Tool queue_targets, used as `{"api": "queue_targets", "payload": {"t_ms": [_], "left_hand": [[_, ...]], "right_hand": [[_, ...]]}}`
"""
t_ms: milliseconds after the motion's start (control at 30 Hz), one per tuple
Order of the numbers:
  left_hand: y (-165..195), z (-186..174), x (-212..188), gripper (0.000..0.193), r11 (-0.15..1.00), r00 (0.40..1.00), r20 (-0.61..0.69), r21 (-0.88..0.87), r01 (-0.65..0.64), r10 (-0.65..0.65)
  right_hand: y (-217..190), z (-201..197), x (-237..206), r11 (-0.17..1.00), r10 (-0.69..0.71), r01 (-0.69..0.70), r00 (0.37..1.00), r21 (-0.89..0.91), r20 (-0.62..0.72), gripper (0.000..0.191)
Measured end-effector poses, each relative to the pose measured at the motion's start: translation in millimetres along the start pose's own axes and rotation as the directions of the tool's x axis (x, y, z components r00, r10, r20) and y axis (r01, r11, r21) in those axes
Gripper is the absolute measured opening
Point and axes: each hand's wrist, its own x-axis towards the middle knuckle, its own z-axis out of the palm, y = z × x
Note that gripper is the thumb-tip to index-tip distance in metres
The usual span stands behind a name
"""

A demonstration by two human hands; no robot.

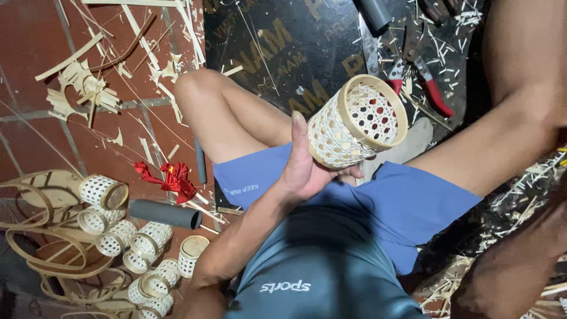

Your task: The person sits on the floor assembling a woven bamboo basket. They press and fit the woven bamboo body and rim pieces together by hand, then squeeze glue from a plastic bottle around the rim joint and press the parts to secure them, handling several finished baskets nearby.

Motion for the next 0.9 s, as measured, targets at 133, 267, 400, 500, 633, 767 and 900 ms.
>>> {"api": "queue_targets", "payload": {"t_ms": [133, 267, 400, 500, 633, 767, 900], "left_hand": [[1, 5, -25, 0.097, 0.999, 0.992, 0.118, -0.012, -0.047, 0.048], [7, 13, -44, 0.099, 1.0, 0.999, 0.037, 0.017, -0.015, 0.014], [19, 15, -58, 0.097, 0.994, 1.0, -0.005, 0.111, -0.016, 0.017], [25, 15, -62, 0.093, 0.999, 0.999, -0.045, 0.048, -0.001, 0.003], [29, 15, -66, 0.09, 0.999, 0.998, -0.056, 0.039, 0.023, -0.021], [29, 16, -67, 0.087, 0.999, 0.999, -0.052, 0.043, 0.019, -0.016], [27, 15, -65, 0.086, 0.997, 0.997, -0.067, 0.053, 0.049, -0.045]], "right_hand": [[-59, 19, 6, 0.989, -0.137, 0.148, 0.953, -0.021, 0.271, 0.042], [-87, 28, 38, 0.958, -0.216, 0.283, 0.834, -0.056, 0.508, 0.045], [-110, 43, 57, 0.947, -0.143, 0.292, 0.762, -0.137, 0.632, 0.05], [-127, 54, 65, 0.937, -0.01, 0.254, 0.704, -0.238, 0.71, 0.054], [-144, 64, 65, 0.951, -0.147, 0.286, 0.75, -0.116, 0.645, 0.059], [-152, 66, 62, 0.877, -0.224, 0.436, 0.74, -0.199, 0.634, 0.059], [-158, 66, 61, 0.845, -0.239, 0.479, 0.735, -0.236, 0.634, 0.056]]}}
